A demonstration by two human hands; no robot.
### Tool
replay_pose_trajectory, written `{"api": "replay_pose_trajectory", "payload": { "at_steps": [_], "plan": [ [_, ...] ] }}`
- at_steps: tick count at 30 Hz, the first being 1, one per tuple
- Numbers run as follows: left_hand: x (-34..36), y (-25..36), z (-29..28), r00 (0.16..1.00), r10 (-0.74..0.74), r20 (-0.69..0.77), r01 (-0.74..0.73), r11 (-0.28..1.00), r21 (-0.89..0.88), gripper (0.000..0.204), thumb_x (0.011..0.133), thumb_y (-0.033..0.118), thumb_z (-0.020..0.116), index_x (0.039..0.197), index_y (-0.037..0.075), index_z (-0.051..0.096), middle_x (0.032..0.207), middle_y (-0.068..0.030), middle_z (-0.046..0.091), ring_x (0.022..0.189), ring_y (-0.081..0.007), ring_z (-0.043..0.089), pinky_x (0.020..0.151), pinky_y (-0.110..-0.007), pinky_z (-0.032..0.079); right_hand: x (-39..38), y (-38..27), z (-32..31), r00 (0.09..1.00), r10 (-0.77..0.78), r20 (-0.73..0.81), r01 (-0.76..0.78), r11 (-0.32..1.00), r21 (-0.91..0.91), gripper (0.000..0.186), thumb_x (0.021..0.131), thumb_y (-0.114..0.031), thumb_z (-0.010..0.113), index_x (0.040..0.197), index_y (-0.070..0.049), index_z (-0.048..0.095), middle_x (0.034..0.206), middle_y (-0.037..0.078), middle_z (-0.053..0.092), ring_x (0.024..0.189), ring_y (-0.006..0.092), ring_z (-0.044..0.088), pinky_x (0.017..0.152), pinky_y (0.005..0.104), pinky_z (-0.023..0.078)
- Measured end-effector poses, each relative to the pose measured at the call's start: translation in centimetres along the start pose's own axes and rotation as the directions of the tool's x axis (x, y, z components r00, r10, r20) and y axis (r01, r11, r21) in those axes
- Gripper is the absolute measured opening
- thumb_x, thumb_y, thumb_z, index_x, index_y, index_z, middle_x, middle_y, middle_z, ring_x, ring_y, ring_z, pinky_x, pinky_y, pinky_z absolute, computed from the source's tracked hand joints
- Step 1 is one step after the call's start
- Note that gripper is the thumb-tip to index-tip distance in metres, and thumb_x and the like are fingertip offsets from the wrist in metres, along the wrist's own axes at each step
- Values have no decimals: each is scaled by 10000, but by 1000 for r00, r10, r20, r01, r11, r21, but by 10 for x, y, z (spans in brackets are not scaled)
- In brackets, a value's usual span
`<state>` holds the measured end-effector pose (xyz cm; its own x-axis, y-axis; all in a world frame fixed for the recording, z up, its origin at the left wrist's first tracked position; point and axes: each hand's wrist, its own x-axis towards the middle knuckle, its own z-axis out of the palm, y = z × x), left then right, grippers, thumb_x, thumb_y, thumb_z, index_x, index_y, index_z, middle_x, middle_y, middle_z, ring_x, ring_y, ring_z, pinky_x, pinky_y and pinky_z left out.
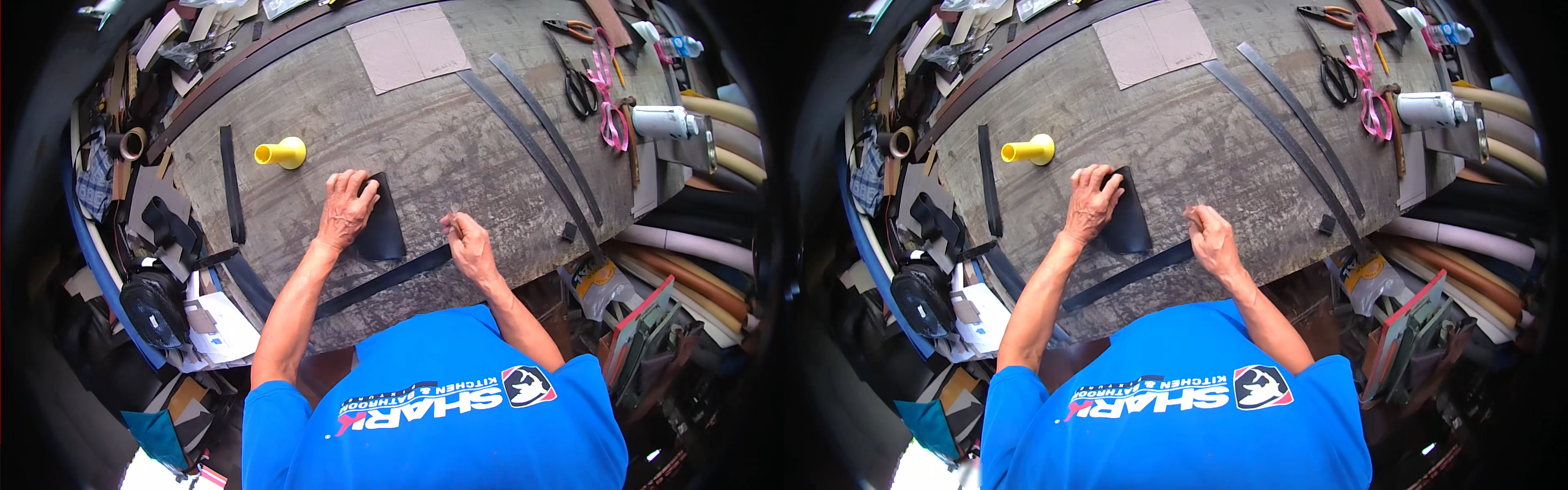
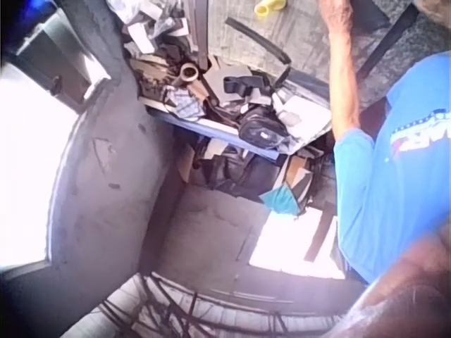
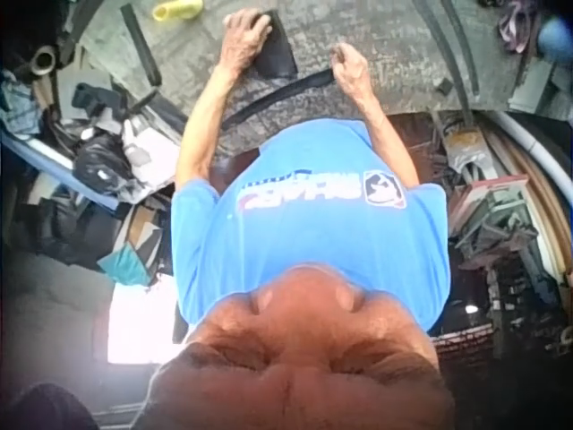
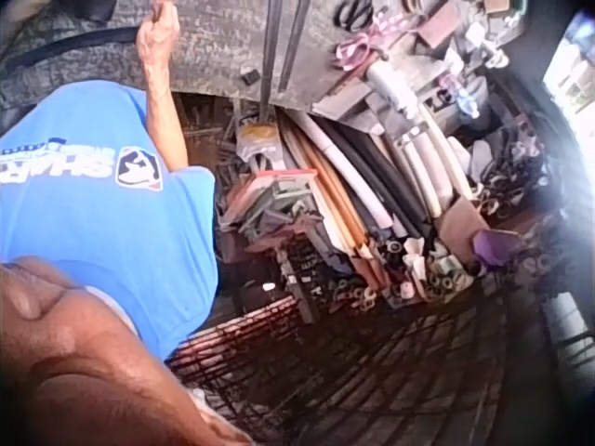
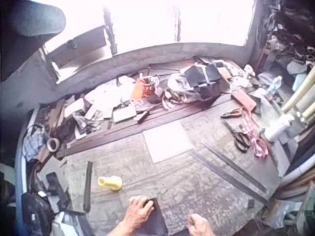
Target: Inspecting and measuring leather pieces and strips on a workshop table.
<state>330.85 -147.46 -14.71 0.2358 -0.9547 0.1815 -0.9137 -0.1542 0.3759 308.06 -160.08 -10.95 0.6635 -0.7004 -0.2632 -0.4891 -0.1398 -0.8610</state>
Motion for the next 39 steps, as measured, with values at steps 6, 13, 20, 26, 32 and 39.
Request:
{"api": "replay_pose_trajectory", "payload": {
  "at_steps": [6,13,20,26,32,39],
  "plan": [
    [-60,5,6,852,-442,-282,500,847,183,250,826,203,694,1020,74,602,1106,-106,511,1090,-308,480,935,-463,372,5,-9,23,970,204,130,-195,978,-75,174,885,-127,591,990,11,607,781,202,632,731,317,647,650,376,483],
    [-78,29,17,604,-651,-460,778,606,164,191,825,179,697,920,54,588,1029,-103,494,994,-305,484,853,-454,389,37,-26,51,942,234,239,-238,971,-10,278,851,-237,668,983,5,633,806,127,679,766,209,657,704,331,500],
    [-89,17,5,793,-515,-326,572,814,105,157,811,104,689,900,18,592,1023,-120,529,932,-295,523,813,-434,436,59,-39,68,919,239,314,-219,971,-98,266,801,-218,739,874,5,611,734,38,618,689,108,554,640,286,457],
    [-104,41,-4,855,-468,-223,513,827,231,412,843,200,665,1186,-15,589,1207,-140,536,1108,-300,509,966,-434,389,54,-38,69,939,116,324,-137,990,43,357,750,-165,777,976,0,556,780,40,598,693,102,544,632,274,460],
    [-115,44,1,867,-441,-233,488,845,218,423,855,195,650,1228,7,585,1314,-155,515,1183,-288,496,1014,-447,365,51,-46,74,961,179,211,-164,983,-88,485,704,-171,791,1070,-20,512,846,130,678,815,269,676,743,391,516],
    [-117,40,3,858,-443,-260,496,847,191,361,845,164,665,1181,38,633,1292,-124,551,1157,-277,519,1005,-432,380,61,-32,81,967,173,186,-116,952,-282,555,692,-202,815,1118,-71,484,905,166,699,913,361,667,803,469,502]
  ]
}}
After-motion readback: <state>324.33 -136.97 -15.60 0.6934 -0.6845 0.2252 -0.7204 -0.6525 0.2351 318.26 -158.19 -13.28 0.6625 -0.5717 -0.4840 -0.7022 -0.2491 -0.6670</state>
